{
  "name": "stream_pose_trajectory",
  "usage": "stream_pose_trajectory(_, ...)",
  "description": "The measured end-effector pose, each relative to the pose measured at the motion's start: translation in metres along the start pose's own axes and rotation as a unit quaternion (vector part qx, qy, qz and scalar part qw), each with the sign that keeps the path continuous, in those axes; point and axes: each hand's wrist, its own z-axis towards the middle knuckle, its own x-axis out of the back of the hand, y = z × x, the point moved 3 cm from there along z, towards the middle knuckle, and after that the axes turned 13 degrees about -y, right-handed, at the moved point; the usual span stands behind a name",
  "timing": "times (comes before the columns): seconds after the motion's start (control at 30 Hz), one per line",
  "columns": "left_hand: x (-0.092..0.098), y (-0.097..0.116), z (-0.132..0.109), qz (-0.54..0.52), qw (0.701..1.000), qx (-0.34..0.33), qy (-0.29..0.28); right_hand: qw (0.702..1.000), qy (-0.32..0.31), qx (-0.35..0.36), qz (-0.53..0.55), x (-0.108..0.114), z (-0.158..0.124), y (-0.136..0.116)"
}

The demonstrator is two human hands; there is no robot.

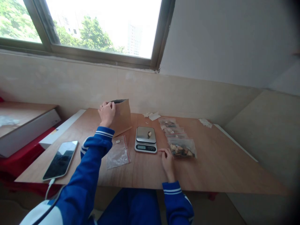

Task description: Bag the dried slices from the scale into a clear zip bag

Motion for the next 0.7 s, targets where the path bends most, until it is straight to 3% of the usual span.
stream_pose_trajectory(0.07, 0.002, -0.001, -0.019, 0.001, 1.000, -0.023, 0.012, 1.000, 0.006, 0.004, -0.006, 0.001, 0.001, -0.001)
stream_pose_trajectory(0.17, 0.013, 0.007, -0.068, -0.051, 0.996, -0.061, 0.038, 0.999, 0.013, 0.038, -0.019, 0.001, -0.003, -0.013)
stream_pose_trajectory(0.27, 0.024, 0.013, -0.117, -0.101, 0.992, -0.048, 0.058, 0.994, 0.017, 0.101, -0.025, -0.001, -0.015, -0.053)
stream_pose_trajectory(0.33, 0.024, 0.013, -0.140, -0.118, 0.992, -0.037, 0.010, 0.988, -0.015, 0.154, -0.017, -0.008, -0.026, -0.096)
stream_pose_trajectory(0.4, 0.020, 0.009, -0.154, -0.098, 0.992, -0.057, -0.062, 0.977, -0.083, 0.197, -0.006, -0.020, -0.035, -0.141)
stream_pose_trajectory(0.5, 0.016, -0.001, -0.164, -0.084, 0.983, -0.099, -0.133, 0.968, -0.128, 0.213, -0.038, -0.040, -0.040, -0.190)
stream_pose_trajectory(0.6, 0.018, -0.011, -0.168, -0.112, 0.981, -0.099, -0.125, 0.964, -0.134, 0.210, -0.089, -0.058, -0.038, -0.204)
stream_pose_trajectory(0.7, 0.019, -0.014, -0.173, -0.143, 0.981, -0.077, -0.107, 0.961, -0.158, 0.184, -0.130, -0.065, -0.036, -0.197)
